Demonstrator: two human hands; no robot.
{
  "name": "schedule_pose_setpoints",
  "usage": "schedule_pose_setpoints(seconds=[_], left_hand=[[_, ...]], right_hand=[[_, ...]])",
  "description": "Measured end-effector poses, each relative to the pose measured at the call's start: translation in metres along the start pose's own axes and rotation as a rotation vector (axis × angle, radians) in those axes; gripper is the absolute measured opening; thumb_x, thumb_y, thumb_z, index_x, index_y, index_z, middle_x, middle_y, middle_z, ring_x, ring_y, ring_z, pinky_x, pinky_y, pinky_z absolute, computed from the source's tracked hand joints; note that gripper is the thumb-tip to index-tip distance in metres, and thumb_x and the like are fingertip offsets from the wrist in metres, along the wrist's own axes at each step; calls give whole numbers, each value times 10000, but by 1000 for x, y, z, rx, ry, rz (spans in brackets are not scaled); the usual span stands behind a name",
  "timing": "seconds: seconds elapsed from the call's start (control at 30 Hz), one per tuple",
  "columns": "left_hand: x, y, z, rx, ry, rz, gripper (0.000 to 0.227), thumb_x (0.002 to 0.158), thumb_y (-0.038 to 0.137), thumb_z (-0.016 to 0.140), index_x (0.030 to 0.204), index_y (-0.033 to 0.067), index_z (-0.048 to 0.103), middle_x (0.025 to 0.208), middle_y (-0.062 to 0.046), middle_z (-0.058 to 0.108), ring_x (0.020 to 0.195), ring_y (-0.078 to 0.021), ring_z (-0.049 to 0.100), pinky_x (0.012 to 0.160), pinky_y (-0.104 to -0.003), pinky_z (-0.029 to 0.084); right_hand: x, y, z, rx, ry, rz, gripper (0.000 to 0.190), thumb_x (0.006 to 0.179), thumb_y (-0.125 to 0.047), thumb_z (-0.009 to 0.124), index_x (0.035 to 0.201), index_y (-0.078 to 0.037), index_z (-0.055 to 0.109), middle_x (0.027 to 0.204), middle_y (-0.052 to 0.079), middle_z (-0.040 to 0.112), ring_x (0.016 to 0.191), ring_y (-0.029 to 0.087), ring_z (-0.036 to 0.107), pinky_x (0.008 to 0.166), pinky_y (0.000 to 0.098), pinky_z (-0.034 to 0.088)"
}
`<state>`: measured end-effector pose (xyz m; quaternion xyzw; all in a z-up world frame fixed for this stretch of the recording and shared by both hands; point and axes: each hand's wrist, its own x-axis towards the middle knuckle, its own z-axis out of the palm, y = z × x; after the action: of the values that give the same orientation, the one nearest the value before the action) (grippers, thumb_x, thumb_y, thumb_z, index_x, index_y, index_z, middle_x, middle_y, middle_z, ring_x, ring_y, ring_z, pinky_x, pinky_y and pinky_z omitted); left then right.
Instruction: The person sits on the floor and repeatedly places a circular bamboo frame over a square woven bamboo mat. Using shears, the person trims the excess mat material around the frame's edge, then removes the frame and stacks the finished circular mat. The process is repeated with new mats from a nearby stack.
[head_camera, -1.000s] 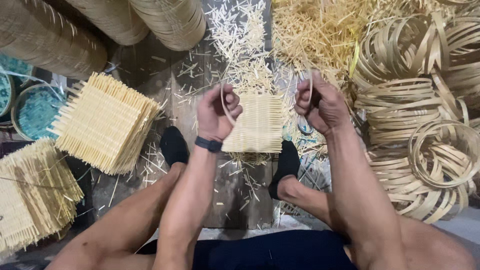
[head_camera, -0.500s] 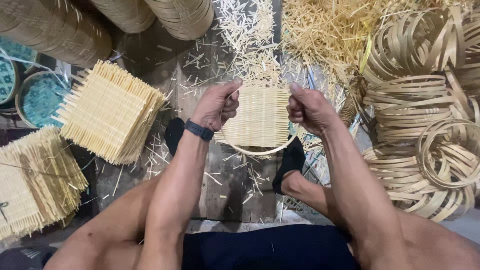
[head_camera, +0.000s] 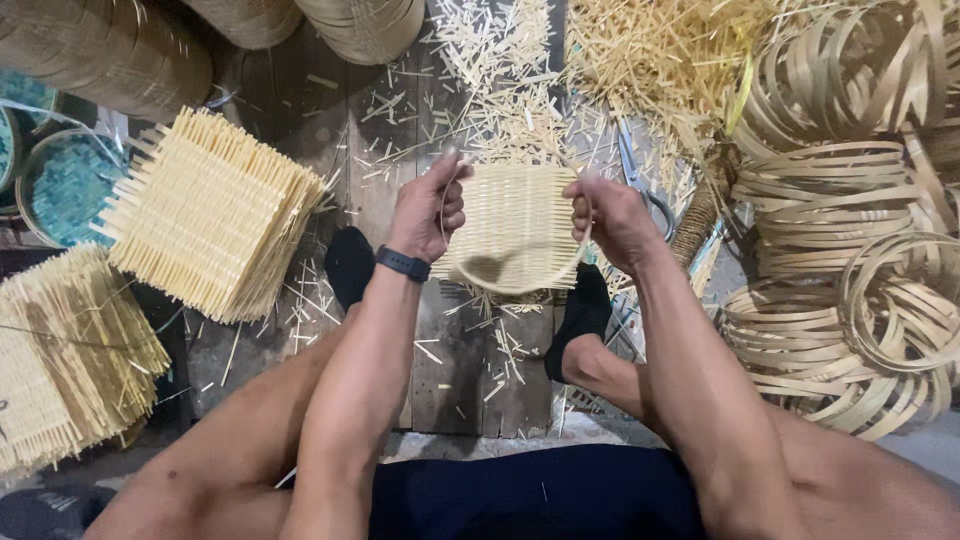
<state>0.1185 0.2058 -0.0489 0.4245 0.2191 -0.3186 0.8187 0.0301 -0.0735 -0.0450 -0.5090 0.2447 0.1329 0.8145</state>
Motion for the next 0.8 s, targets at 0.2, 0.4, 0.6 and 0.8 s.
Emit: schedule_pose_setpoints(seconds=[0.2, 0.4, 0.6, 0.8], left_hand=[[48, -53, -51, 504, 219, 423, 216, 778, 97, 784, 986, 47, 756, 793, -9, 718, 672, -91, 634, 583, -244, 510], [62, -79, -92, 1349, 293, 703, 272, 730, 76, 809, 1000, 50, 823, 776, -126, 752, 693, -250, 690, 951, -376, 522], [63, -74, -88, 1164, 465, 377, 280, 674, 152, 850, 947, 96, 820, 833, -86, 782, 751, -205, 758, 737, -314, 581], [69, -76, -95, 1117, 482, 384, 233, 653, 122, 873, 878, 96, 820, 800, -82, 789, 717, -186, 762, 713, -313, 592]], right_hand=[[20, 42, -9, -590, 371, -146, 213, 846, -96, 748, 1005, 30, 681, 780, 87, 715, 626, 179, 678, 551, 317, 547], [39, 85, -8, -1028, 529, -287, 210, 754, -117, 838, 940, -26, 804, 771, 138, 759, 687, 228, 732, 698, 342, 569], [45, 92, -20, -1002, 513, -266, 195, 745, -150, 856, 914, -61, 818, 804, 127, 773, 707, 223, 746, 717, 337, 578], [47, 100, -20, -979, 538, -230, 200, 741, -158, 860, 915, -70, 814, 797, 115, 774, 703, 214, 751, 721, 331, 587]])
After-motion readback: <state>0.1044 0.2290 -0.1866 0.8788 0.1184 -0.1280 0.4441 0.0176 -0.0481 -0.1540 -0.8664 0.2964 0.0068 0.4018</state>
